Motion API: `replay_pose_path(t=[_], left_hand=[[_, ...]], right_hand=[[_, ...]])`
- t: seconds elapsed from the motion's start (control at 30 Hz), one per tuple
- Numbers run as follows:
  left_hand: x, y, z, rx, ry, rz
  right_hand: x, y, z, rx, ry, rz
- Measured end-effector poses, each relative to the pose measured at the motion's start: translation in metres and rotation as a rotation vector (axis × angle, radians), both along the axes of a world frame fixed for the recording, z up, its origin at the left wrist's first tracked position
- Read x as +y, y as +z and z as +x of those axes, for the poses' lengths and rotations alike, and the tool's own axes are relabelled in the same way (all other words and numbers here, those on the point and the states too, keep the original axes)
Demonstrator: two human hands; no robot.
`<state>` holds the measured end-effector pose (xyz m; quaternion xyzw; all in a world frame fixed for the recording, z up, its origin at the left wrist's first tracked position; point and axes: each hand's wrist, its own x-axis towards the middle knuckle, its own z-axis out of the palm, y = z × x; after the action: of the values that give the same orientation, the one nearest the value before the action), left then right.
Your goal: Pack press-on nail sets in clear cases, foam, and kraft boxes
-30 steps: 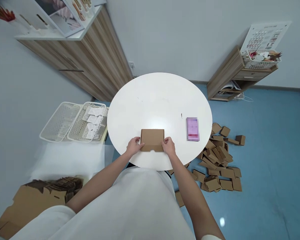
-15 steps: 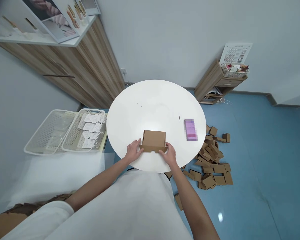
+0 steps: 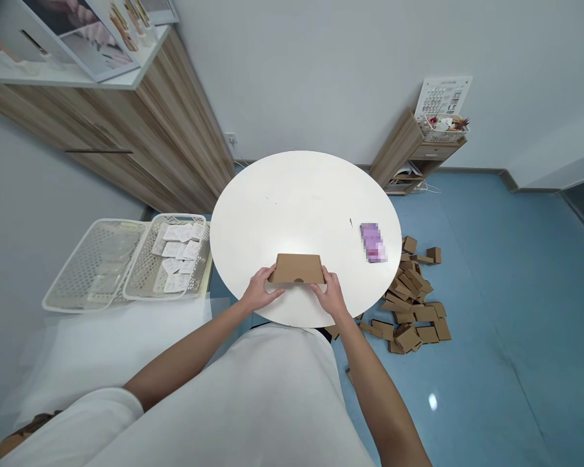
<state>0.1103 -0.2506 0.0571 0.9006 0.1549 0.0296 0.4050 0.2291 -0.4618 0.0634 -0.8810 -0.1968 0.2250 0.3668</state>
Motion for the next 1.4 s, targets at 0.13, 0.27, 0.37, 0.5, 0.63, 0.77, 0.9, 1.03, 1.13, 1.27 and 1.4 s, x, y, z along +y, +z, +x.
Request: replay_pose_path(t=[0.13,0.27,0.37,0.5,0.63,0.77,0.9,1.03,1.13,1.27,1.4], left_hand=[[0.005,0.007,0.005,0.047,0.07,-0.06],[0.01,0.007,0.01,0.087,0.08,-0.101],[0.013,0.007,0.013,0.098,0.064,-0.09],[0.01,0.01,0.015,0.109,0.089,-0.015],[0.007,0.014,0.014,0.113,0.087,0.012],[0.008,0.015,0.01,0.057,0.062,-0.003],[0.011,0.02,0.007,0.029,0.058,-0.05],[0.015,0.028,0.005,0.048,0.082,-0.106],[0.019,0.031,0.003,0.045,0.113,-0.181],[0.025,0.03,0.0,0.027,0.158,-0.28],[0.029,0.021,-0.003,0.068,0.202,-0.387]], right_hand=[[0.01,0.017,0.005,0.025,0.002,0.027],[0.017,0.026,0.007,0.031,-0.014,0.029],[0.02,0.028,0.008,0.041,-0.042,0.019],[0.022,0.032,0.01,0.106,-0.138,0.032],[0.025,0.037,0.011,0.23,-0.187,0.068],[0.026,0.041,0.008,0.323,-0.206,0.157],[0.026,0.042,0.002,0.332,-0.208,0.212],[0.026,0.038,-0.002,0.336,-0.262,0.259],[0.026,0.032,-0.003,0.37,-0.283,0.266],[0.024,0.027,-0.002,0.436,-0.273,0.251],[0.021,0.022,-0.001,0.469,-0.256,0.281]])
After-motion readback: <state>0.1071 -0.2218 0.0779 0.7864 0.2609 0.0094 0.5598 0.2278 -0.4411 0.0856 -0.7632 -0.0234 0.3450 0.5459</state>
